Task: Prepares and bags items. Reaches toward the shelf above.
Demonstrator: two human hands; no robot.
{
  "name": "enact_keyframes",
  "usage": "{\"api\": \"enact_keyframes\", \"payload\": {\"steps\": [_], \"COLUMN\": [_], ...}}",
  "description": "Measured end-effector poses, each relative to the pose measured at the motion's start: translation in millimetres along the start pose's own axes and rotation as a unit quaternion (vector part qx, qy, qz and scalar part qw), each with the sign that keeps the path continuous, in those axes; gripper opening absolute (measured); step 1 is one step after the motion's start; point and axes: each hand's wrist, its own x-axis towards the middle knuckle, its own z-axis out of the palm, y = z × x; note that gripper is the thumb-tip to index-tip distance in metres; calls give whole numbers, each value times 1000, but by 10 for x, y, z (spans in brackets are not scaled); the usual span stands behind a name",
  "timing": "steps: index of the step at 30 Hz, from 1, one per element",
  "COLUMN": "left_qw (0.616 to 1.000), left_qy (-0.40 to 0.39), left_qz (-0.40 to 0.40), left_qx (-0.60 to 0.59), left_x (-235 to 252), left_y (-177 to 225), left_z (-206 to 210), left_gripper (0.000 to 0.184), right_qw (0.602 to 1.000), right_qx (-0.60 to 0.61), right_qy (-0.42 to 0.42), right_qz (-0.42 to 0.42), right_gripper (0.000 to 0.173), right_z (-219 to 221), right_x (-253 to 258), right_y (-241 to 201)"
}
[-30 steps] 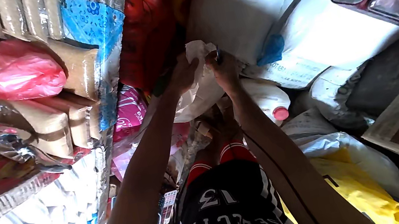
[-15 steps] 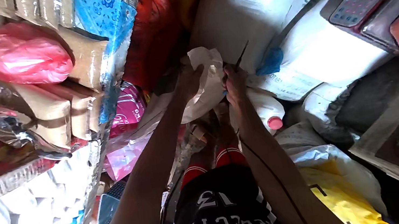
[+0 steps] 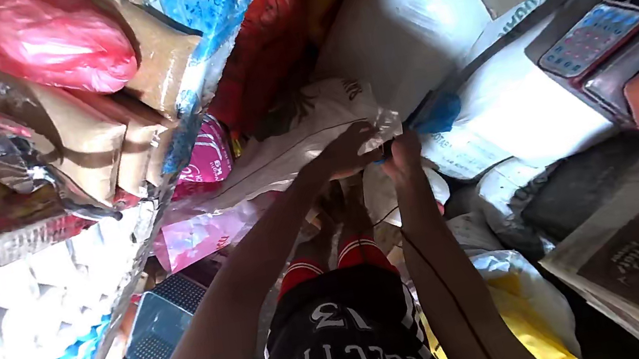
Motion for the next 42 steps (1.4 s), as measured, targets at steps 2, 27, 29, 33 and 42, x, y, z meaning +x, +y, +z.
{"api": "enact_keyframes", "payload": {"steps": [2,27,29,33,42], "left_qw": [999,930,915,929,862], "left_qy": [36,-14,5,139,366], "left_qz": [-11,-211,-234,-281,-133], "left_qx": [-29,300,329,196,-325], "left_x": [-2,394,350,289,-277], "left_y": [-79,-24,-134,-358,-438], "left_z": [99,-489,-688,-1036,-841], "left_gripper": [37,66,71,48,32], "right_qw": [996,933,920,919,709], "right_qx": [36,-285,-330,-334,-642], "right_qy": [40,71,52,40,-152], "right_qz": [66,207,204,206,248], "right_gripper": [17,36,30,29,43], "right_z": [-237,-315,-528,-854,-1707], "right_x": [195,560,545,376,-249], "right_y": [472,350,346,247,-113]}}
